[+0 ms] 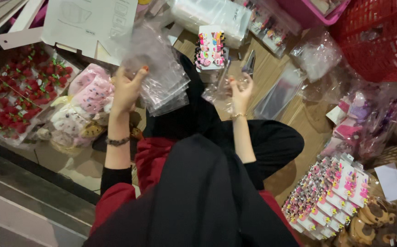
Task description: The person sits on the floor and organizes various small items, including hair clips and plastic bags. They pick up items, place them into clear plastic bags, and arrange them on the floor.
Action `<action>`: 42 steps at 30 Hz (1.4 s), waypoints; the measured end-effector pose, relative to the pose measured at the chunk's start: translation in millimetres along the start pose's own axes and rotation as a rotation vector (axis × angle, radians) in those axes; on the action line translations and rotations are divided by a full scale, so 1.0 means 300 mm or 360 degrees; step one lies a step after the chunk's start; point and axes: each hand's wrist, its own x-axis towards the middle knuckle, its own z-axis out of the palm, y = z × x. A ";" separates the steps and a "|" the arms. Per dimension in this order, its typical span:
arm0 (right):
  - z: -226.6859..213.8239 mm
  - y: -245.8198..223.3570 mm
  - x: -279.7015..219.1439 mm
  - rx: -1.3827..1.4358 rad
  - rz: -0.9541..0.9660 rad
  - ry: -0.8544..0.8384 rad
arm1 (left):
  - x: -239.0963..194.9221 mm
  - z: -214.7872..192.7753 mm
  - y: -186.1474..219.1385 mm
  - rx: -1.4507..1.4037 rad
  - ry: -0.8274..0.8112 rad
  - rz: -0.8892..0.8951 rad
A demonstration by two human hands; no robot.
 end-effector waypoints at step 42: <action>0.359 -0.382 -0.341 -0.1896 -0.2418 -0.0565 | 0.007 0.161 0.079 0.0419 -0.0378 0.0660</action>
